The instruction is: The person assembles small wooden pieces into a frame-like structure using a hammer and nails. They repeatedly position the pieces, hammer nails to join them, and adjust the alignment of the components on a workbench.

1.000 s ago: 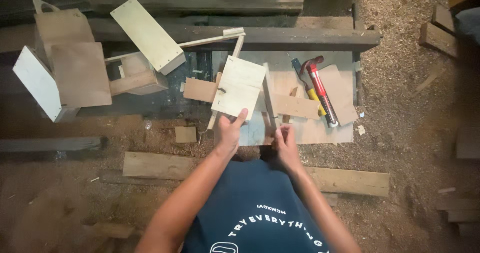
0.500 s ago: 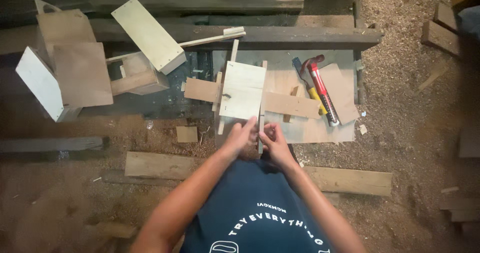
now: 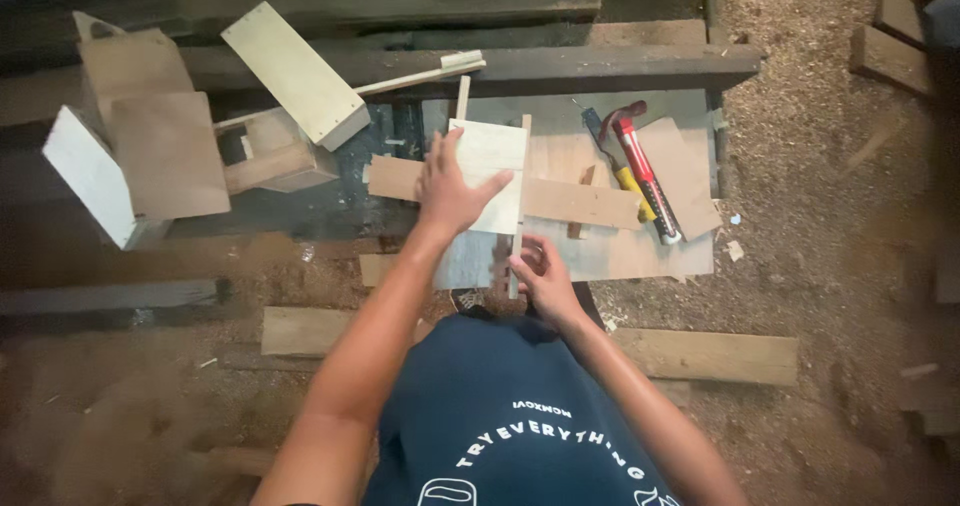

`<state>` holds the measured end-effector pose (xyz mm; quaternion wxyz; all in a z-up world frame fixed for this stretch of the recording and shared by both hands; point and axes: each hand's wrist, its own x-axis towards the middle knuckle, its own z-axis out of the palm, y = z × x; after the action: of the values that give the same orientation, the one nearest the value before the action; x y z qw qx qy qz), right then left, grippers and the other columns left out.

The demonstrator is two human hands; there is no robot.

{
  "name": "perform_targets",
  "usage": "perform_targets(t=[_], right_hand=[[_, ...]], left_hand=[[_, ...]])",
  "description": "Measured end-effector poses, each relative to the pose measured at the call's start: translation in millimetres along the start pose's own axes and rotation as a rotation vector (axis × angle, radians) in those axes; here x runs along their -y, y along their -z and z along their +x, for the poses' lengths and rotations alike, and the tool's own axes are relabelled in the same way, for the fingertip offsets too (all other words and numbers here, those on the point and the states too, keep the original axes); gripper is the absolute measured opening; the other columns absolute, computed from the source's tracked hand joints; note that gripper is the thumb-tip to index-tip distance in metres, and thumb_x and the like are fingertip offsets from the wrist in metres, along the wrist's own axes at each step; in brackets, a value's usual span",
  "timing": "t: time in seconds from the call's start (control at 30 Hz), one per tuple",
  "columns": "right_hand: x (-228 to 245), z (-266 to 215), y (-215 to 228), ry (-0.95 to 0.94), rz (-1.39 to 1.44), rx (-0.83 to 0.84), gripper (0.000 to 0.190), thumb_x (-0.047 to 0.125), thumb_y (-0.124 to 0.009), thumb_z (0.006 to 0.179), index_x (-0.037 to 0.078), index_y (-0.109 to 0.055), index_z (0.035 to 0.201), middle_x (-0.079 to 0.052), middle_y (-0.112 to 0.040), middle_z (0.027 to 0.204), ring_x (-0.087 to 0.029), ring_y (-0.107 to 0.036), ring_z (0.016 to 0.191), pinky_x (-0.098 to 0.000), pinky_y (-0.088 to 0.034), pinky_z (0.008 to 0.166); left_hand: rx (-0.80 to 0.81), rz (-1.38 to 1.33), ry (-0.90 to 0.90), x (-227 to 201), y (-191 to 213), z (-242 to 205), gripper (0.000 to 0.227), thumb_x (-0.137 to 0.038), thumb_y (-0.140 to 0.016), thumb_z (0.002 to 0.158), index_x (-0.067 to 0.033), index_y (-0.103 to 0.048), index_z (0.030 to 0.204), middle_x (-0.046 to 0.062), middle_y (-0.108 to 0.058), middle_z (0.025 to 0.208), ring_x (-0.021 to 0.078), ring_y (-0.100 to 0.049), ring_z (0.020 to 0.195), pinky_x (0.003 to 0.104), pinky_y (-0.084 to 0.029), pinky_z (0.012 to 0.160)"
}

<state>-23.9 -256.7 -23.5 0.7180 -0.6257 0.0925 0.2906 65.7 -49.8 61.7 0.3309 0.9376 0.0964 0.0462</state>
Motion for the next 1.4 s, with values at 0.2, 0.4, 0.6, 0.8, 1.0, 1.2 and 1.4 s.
perform_targets(t=[0.2, 0.4, 0.6, 0.8, 1.0, 1.2, 1.4], right_hand=[[-7.9, 17.4, -6.0, 0.019, -0.071, -0.063, 0.056, 0.027, -0.073, 0.092, 0.013, -0.047, 0.14, -0.006, -0.062, 0.128, -0.016, -0.063, 0.109, -0.0318, -0.056, 0.078], [-19.9, 30.7, -8.0, 0.052, -0.001, -0.048, 0.055, 0.026, -0.073, 0.094, 0.011, -0.047, 0.14, -0.008, -0.062, 0.127, -0.018, -0.061, 0.108, -0.0329, -0.054, 0.079], [-15.1, 32.2, -7.0, 0.124, 0.012, -0.017, 0.054, 0.026, -0.07, 0.097, 0.011, -0.046, 0.144, -0.008, -0.065, 0.128, -0.016, -0.063, 0.113, -0.0326, -0.056, 0.084], [1.5, 28.4, -8.8, 0.057, 0.044, -0.014, 0.06, 0.028, -0.068, 0.096, 0.011, -0.043, 0.148, -0.009, -0.062, 0.133, -0.016, -0.061, 0.115, -0.0314, -0.053, 0.086], [8.3, 22.6, -2.7, -0.034, 0.073, 0.013, 0.062, 0.035, -0.068, 0.095, 0.012, -0.043, 0.148, -0.008, -0.06, 0.137, -0.015, -0.058, 0.119, -0.0298, -0.051, 0.087], [4.9, 33.2, 2.7, -0.107, 0.146, 0.031, 0.057, 0.032, -0.069, 0.097, 0.01, -0.052, 0.147, -0.011, -0.061, 0.134, -0.015, -0.057, 0.116, -0.0284, -0.05, 0.087], [11.5, 40.0, 13.2, -0.115, 0.151, 0.138, 0.058, 0.014, -0.071, 0.091, 0.014, -0.048, 0.144, -0.003, -0.058, 0.142, -0.012, -0.059, 0.116, -0.0277, -0.052, 0.085]], left_hand=[[-0.03, 0.071, 0.062, -9.7, -23.7, -6.6, 0.127, -0.073, -0.085, 0.063, -0.014, -0.023, 0.157, 0.027, -0.04, 0.15, 0.0464, -0.041, 0.139, 0.058, -0.033, 0.112], [-0.042, 0.155, -0.02, -8.3, -18.2, -7.5, 0.134, -0.068, -0.091, 0.059, -0.0125, -0.019, 0.157, 0.033, -0.039, 0.146, 0.0491, -0.041, 0.135, 0.06, -0.032, 0.108], [-0.043, 0.112, -0.026, -5.0, -20.1, -11.4, 0.133, -0.067, -0.091, 0.059, -0.0152, -0.018, 0.158, 0.03, -0.04, 0.148, 0.0487, -0.041, 0.138, 0.06, -0.031, 0.11], [0.042, 0.088, 0.007, -2.6, -20.0, -5.9, 0.131, -0.065, -0.091, 0.061, -0.0159, -0.017, 0.157, 0.028, -0.034, 0.151, 0.0477, -0.036, 0.139, 0.063, -0.027, 0.11], [0.051, -0.071, 0.055, 18.7, -15.8, 3.7, 0.103, -0.054, -0.083, 0.081, -0.0123, -0.027, 0.156, 0.022, -0.032, 0.159, 0.0426, -0.038, 0.143, 0.065, -0.025, 0.112], [-0.067, -0.223, -0.005, 47.7, -5.8, -4.2, 0.083, -0.045, -0.075, 0.087, -0.0079, -0.041, 0.153, 0.018, -0.056, 0.146, 0.0335, -0.051, 0.137, 0.054, -0.03, 0.116], [-0.019, -0.233, 0.091, 52.9, -14.5, -10.8, 0.067, -0.045, -0.073, 0.089, -0.0151, -0.053, 0.146, 0.01, -0.067, 0.138, 0.0256, -0.056, 0.133, 0.051, -0.019, 0.117]])
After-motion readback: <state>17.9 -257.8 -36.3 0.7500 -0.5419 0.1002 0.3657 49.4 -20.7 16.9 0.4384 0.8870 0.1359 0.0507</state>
